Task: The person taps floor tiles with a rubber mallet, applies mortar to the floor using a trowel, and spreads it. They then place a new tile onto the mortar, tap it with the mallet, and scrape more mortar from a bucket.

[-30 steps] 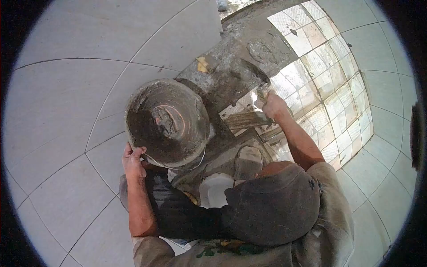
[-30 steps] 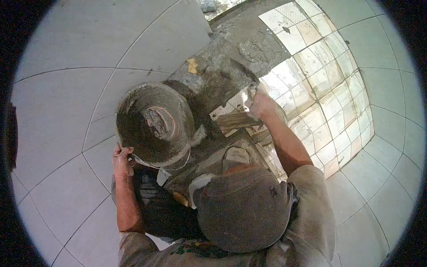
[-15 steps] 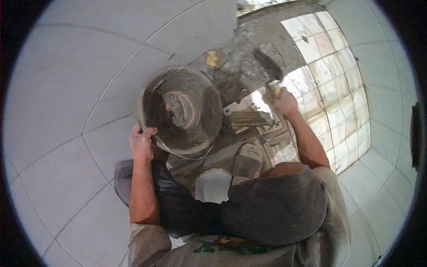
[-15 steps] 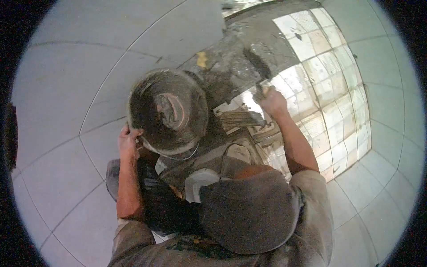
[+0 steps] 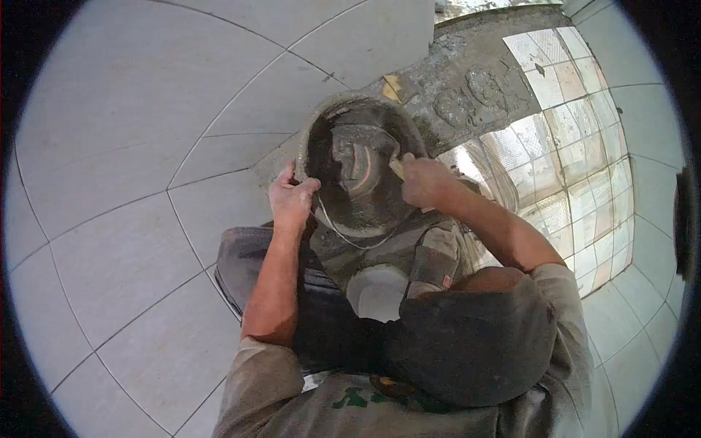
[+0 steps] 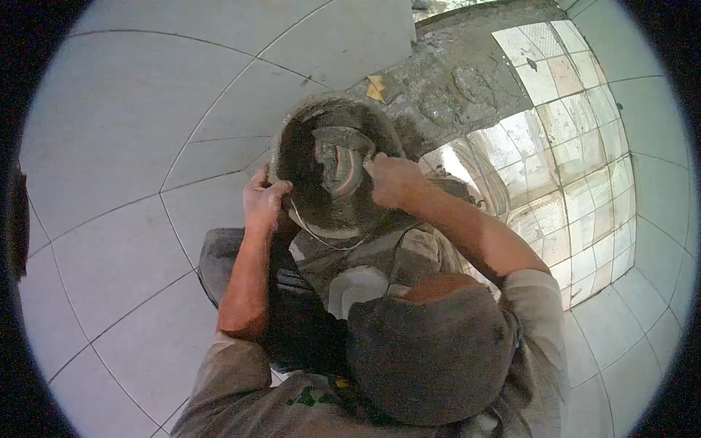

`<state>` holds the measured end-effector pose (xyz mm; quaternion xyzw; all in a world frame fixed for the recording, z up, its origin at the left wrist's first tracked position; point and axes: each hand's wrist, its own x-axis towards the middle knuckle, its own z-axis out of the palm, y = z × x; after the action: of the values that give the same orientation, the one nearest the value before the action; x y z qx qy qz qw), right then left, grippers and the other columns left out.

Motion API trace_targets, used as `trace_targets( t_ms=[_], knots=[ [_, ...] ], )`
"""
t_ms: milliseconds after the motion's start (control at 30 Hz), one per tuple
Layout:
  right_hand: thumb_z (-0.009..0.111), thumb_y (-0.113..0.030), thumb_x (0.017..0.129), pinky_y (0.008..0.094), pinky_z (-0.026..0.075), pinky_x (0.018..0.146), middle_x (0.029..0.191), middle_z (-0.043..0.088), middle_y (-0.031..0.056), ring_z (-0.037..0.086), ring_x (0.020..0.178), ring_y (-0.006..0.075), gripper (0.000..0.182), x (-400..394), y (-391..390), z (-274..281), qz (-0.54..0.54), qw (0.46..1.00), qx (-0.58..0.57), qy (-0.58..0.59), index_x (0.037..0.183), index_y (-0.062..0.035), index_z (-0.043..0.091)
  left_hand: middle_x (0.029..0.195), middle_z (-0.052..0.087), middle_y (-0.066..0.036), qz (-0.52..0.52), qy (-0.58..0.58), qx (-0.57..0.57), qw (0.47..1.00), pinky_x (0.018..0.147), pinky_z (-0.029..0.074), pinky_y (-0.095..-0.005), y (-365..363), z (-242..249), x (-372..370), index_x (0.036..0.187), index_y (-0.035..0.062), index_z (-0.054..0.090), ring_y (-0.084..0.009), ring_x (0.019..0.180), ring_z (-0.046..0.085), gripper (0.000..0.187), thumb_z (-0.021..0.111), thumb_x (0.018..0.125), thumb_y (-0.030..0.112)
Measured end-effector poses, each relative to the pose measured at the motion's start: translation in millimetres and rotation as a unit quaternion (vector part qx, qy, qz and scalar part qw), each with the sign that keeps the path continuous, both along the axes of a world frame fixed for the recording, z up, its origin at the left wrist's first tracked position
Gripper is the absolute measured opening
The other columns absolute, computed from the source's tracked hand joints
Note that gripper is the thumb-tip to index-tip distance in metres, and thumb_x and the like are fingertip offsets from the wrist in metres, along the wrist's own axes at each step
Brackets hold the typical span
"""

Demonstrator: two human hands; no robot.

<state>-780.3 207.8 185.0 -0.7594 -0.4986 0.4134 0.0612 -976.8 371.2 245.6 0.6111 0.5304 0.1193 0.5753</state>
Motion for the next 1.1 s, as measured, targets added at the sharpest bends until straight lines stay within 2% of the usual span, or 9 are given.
trace_targets(
  t_ms=[67, 167, 233, 367, 467, 667, 833, 967, 1100],
  knots=[
    [0.061, -0.017, 0.073, 0.0468, 0.053, 0.075, 0.090, 0.066, 0.0227, 0.065, 0.087, 0.0401, 0.035, -5, 19, -21, 0.058, 0.992, 0.108, -0.007, 0.100, 0.0044, 0.058, 0.102, 0.066, -0.009, -0.014, 0.039, 0.023, 0.999, 0.077, 0.048, -0.0265, -3, -9, 2, 0.132, -0.0071, 0.048, -0.0157, 0.085, 0.061, 0.063, 0.063, 0.071, -0.004],
    [0.060, -0.011, 0.075, 0.0427, 0.056, 0.071, 0.089, 0.067, 0.0211, 0.069, 0.081, 0.0343, 0.041, 5, 42, 6, 0.130, 0.989, 0.070, -0.005, 0.111, 0.0076, 0.057, 0.104, 0.065, -0.010, -0.038, 0.065, 0.043, 0.996, 0.080, 0.048, -0.0267, -12, -32, 3, 0.137, -0.0111, 0.040, -0.0155, 0.086, 0.061, 0.068, 0.064, 0.073, -0.003],
    [0.060, -0.011, 0.075, 0.0419, 0.057, 0.070, 0.087, 0.066, 0.0216, 0.069, 0.080, 0.0335, 0.038, -13, 43, 9, 0.078, 0.993, 0.088, -0.001, 0.107, 0.0092, 0.058, 0.113, 0.061, -0.013, -0.059, 0.057, 0.052, 0.995, 0.093, 0.043, -0.0251, -19, -34, 7, 0.132, -0.0130, 0.045, -0.0189, 0.102, 0.058, 0.067, 0.066, 0.070, 0.002],
    [0.061, -0.010, 0.075, 0.0416, 0.057, 0.066, 0.080, 0.066, 0.0198, 0.069, 0.079, 0.0319, 0.034, -56, 18, 19, 0.052, 0.987, 0.152, -0.001, 0.101, 0.0118, 0.056, 0.113, 0.060, -0.013, -0.058, 0.125, 0.080, 0.987, 0.092, 0.043, -0.0253, -1, -35, -2, 0.131, -0.0092, 0.048, -0.0195, 0.103, 0.058, 0.064, 0.065, 0.070, 0.000],
    [0.061, -0.009, 0.075, 0.0441, 0.056, 0.065, 0.080, 0.066, 0.0209, 0.069, 0.079, 0.0330, 0.030, -64, -4, 4, 0.138, 0.966, 0.218, -0.026, 0.096, 0.0116, 0.055, 0.114, 0.061, -0.012, 0.001, 0.002, 0.039, 0.999, 0.090, 0.044, -0.0256, 1, -18, 2, 0.128, -0.0096, 0.051, -0.0175, 0.101, 0.058, 0.058, 0.062, 0.071, -0.003],
    [0.062, -0.012, 0.074, 0.0419, 0.056, 0.064, 0.080, 0.066, 0.0206, 0.069, 0.077, 0.0332, 0.033, -12, 1, 25, 0.048, 0.993, 0.103, -0.018, 0.098, 0.0102, 0.055, 0.112, 0.063, -0.011, 0.029, -0.011, -0.020, 0.999, 0.088, 0.045, -0.0262, 7, -5, 2, 0.130, -0.0111, 0.048, -0.0174, 0.096, 0.061, 0.060, 0.059, 0.072, -0.003],
    [0.059, -0.008, 0.073, 0.0448, 0.055, 0.064, 0.080, 0.066, 0.0233, 0.068, 0.077, 0.0367, 0.031, -6, 16, 6, -0.045, 0.988, 0.148, -0.011, 0.097, 0.0092, 0.053, 0.117, 0.061, -0.014, -0.045, 0.062, 0.129, 0.989, 0.090, 0.043, -0.0270, 7, -14, 8, 0.127, -0.0093, 0.053, -0.0205, 0.102, 0.058, 0.061, 0.064, 0.070, 0.006],
    [0.059, -0.009, 0.072, 0.0460, 0.055, 0.064, 0.080, 0.065, 0.0226, 0.068, 0.077, 0.0372, 0.039, -40, 3, 0, 0.043, 0.983, 0.176, 0.017, 0.106, 0.0089, 0.052, 0.119, 0.060, -0.017, -0.076, 0.045, 0.141, 0.986, 0.093, 0.042, -0.0275, 5, -14, 9, 0.126, -0.0112, 0.052, -0.0211, 0.105, 0.057, 0.062, 0.064, 0.069, 0.008],
    [0.058, -0.011, 0.074, 0.0466, 0.054, 0.069, 0.089, 0.064, 0.0222, 0.066, 0.081, 0.0383, 0.037, -7, -8, 33, 0.151, 0.982, 0.098, 0.060, 0.107, 0.0044, 0.053, 0.110, 0.065, -0.012, 0.022, -0.019, 0.074, 0.997, 0.085, 0.046, -0.0282, 8, -2, 8, 0.122, -0.0099, 0.057, -0.0172, 0.094, 0.061, 0.055, 0.064, 0.071, 0.009]
  ],
)
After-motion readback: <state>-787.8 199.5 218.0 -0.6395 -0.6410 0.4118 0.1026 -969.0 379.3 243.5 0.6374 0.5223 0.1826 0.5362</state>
